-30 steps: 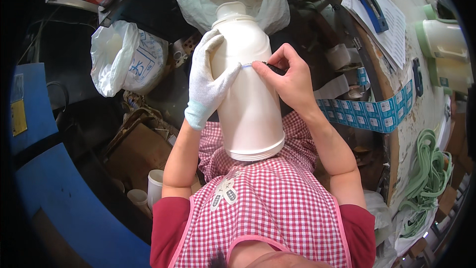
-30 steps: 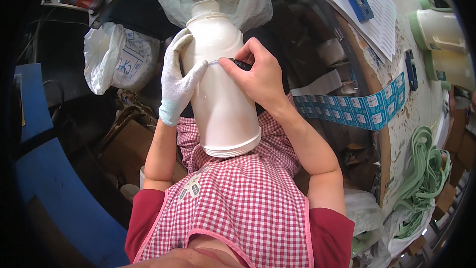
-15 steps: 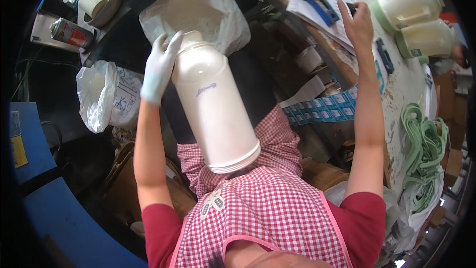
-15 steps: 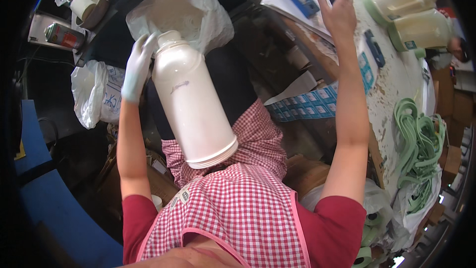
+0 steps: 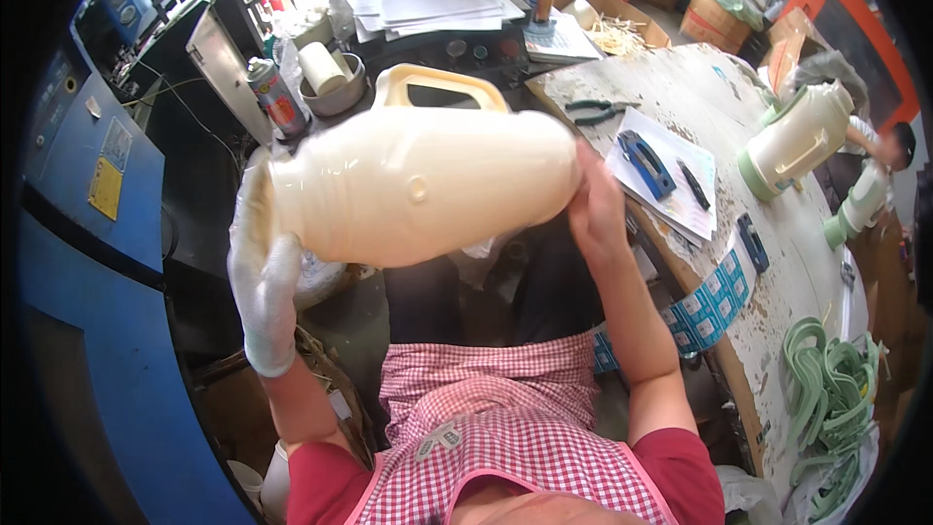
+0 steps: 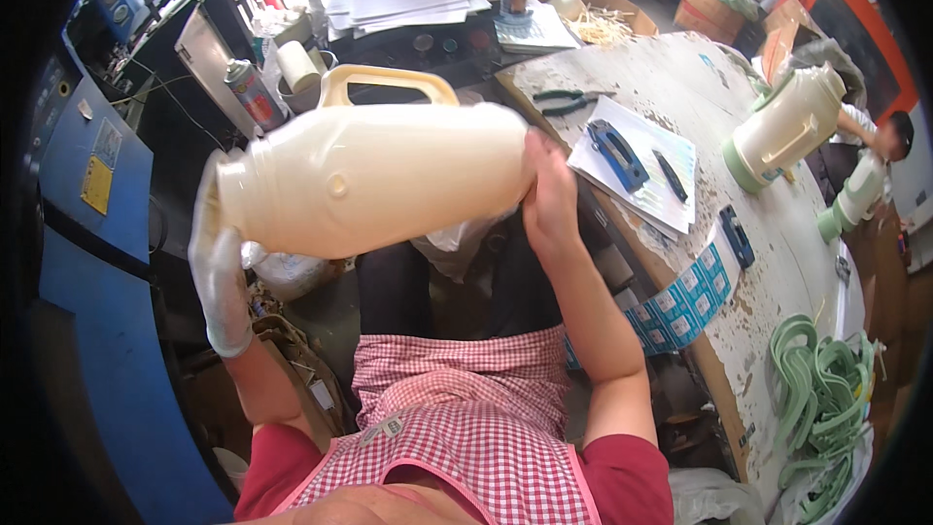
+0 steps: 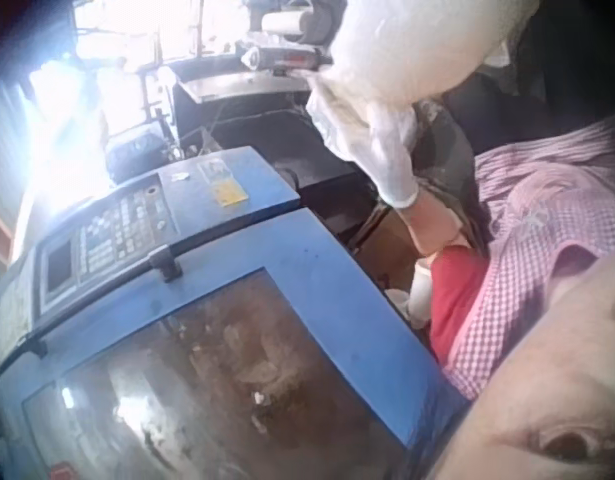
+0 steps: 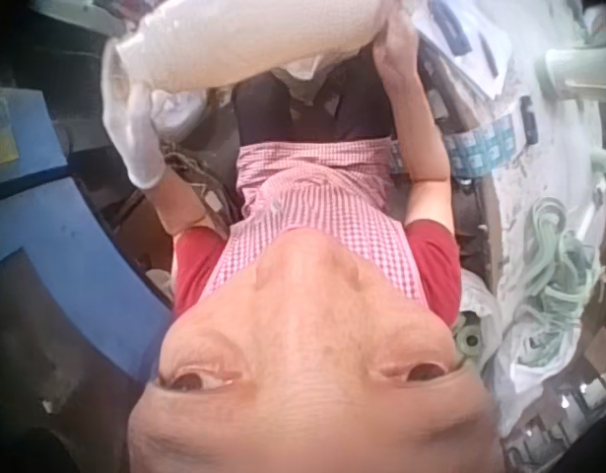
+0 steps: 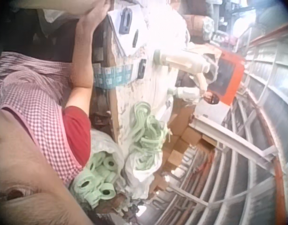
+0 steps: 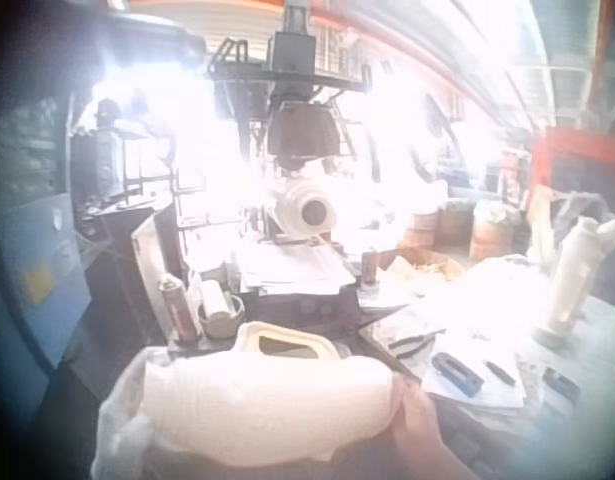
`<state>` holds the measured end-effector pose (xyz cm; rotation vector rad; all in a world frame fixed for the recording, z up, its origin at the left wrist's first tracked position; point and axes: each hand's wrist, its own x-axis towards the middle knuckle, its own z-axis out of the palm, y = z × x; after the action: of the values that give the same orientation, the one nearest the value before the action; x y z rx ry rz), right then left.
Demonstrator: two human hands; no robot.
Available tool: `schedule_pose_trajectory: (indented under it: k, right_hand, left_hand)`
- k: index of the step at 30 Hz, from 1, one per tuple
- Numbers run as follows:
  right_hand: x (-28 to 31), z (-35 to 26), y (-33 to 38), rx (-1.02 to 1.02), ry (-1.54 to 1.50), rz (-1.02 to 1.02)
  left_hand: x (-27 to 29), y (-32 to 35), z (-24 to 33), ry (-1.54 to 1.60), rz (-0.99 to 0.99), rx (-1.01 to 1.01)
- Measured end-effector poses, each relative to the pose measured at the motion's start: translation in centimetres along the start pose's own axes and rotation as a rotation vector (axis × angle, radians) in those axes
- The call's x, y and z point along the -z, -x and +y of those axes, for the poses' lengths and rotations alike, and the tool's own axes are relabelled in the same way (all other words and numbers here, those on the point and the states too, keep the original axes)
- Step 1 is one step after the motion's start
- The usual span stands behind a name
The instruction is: The person assembles white plastic containers by attaching green handles, applying blue labels, and inserting white caps. The person handles each container one at a time, repeating the sequence of attaching the handle, labeling, and capping.
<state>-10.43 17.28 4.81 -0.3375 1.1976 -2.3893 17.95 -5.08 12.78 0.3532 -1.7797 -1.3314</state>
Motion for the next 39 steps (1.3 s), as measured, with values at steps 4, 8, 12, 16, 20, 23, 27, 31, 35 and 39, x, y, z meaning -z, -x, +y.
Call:
schedule_pose_trajectory:
  k: [4,8,12,16,20,23,27,31,35,39]
  right_hand:
    - [-5.8,-2.0,-7.4,0.476,0.44,-0.151]
    - [-15.5,-6.2,-18.4,1.394,1.247,-0.175]
    - [-18.9,-9.5,-24.5,1.818,1.473,-0.181]
    - [-14.1,-13.5,-11.8,1.533,1.433,-0.228]
    - [-6.3,-20.2,4.6,1.593,1.62,0.041]
    - [-2.6,-22.5,7.7,1.428,1.001,0.164]
    - [-2.6,-18.8,2.0,0.765,1.138,-0.129]
    - [-4.3,-10.4,-5.4,0.46,1.096,-0.374]
    - [-3.9,-2.2,-15.3,0.269,1.128,-0.42]
    - [-2.6,3.5,-24.1,0.279,1.421,-0.293]
  left_hand:
    - [2.7,1.7,-5.1,0.489,-0.239,0.773]
    - [1.4,4.0,-9.2,1.007,-0.676,0.722]
    - [-1.2,3.8,-7.5,0.963,-0.339,0.685]
    - [-2.4,1.1,-2.6,0.673,-0.181,0.605]
    - [-4.6,-3.7,-0.1,0.593,-0.222,0.629]
    - [-9.3,-8.6,1.5,0.966,-0.441,0.448]
    - [-20.4,-17.8,2.1,1.098,-0.581,0.322]
    - [-26.0,-29.4,-0.1,1.0,-0.282,0.476]
    - [-24.5,-36.7,-2.3,1.046,-0.454,0.43]
    - [-21.0,-33.6,-4.0,0.275,-0.492,-0.221]
